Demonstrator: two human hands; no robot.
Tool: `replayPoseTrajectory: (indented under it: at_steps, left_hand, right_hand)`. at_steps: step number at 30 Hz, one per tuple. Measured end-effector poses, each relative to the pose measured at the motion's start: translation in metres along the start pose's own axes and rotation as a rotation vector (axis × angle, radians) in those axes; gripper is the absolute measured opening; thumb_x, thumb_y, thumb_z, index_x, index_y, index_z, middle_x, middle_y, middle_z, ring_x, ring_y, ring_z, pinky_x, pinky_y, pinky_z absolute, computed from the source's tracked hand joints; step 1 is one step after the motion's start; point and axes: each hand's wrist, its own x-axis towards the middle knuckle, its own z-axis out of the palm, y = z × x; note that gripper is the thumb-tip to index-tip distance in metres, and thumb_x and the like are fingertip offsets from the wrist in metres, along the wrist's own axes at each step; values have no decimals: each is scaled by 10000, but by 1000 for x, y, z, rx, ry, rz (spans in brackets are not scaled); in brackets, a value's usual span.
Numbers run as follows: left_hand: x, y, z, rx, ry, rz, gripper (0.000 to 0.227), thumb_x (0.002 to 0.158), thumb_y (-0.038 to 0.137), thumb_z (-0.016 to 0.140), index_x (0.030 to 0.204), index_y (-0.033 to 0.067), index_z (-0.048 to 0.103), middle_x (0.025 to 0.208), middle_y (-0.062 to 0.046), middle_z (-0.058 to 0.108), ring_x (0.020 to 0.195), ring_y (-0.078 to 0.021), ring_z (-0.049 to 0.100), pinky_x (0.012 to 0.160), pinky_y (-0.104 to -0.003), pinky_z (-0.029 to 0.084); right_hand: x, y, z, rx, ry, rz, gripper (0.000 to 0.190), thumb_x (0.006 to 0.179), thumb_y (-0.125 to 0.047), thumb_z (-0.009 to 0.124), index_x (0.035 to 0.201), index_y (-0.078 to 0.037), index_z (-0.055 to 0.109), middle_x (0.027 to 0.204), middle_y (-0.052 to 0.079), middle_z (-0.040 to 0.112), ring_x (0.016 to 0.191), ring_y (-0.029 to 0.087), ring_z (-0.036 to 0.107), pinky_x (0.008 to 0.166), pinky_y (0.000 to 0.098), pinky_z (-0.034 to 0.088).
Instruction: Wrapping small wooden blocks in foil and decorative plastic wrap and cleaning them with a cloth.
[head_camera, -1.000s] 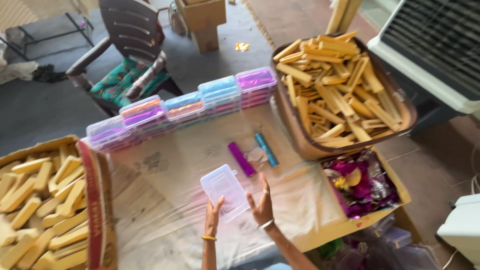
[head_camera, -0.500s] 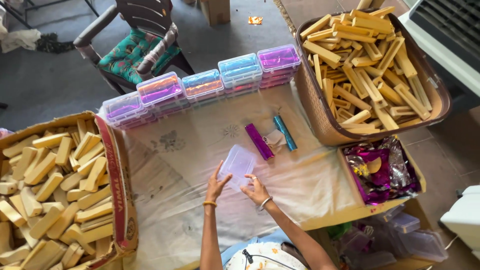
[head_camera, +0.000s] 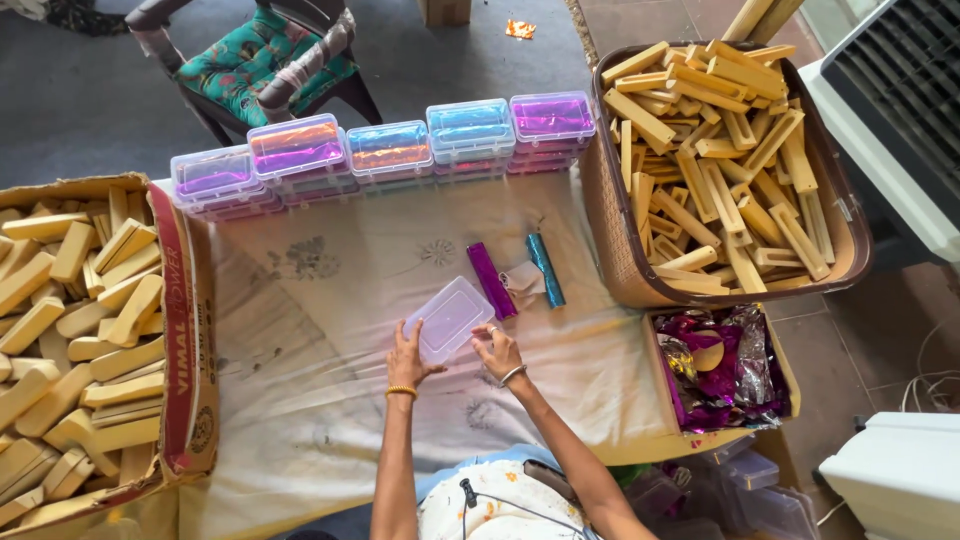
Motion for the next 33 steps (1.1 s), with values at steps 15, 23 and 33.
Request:
replayPoseTrajectory:
  at_steps: [15,23,33]
  left_hand:
    - [7,15,-47,114,-176,274,1415,391,386,1046,1586,207,309,1647,-207,284,1403,-401,381,1093,-510,382]
    - [36,-41,-1,-217,76,396,935,692,316,920,1513,207,486,1497,-163,547,1311,-351,587,1044,-436,520]
    - [62,-57,-13,-613,293,-342,1029,758,449,889,1535,89,318,1292,-237,620,1167,-402,617,1005,-485,490]
  right_hand:
    - [-3,-16,4,-87,-111,-428,766,847,-228,817,1487,-49,436,1424,231,586,1340,401,564,1113,443,457]
    - [-12,-41,22,-173,-97,-514,928,863,-323,806,1558,16,293,1562,235,412,1427,411,432,1175,507,355]
    - [-34,17,63,-777,-449,-364,792,872,-547,720,1446,-56,485,1612,210,313,1520,439,181,1177,655,198]
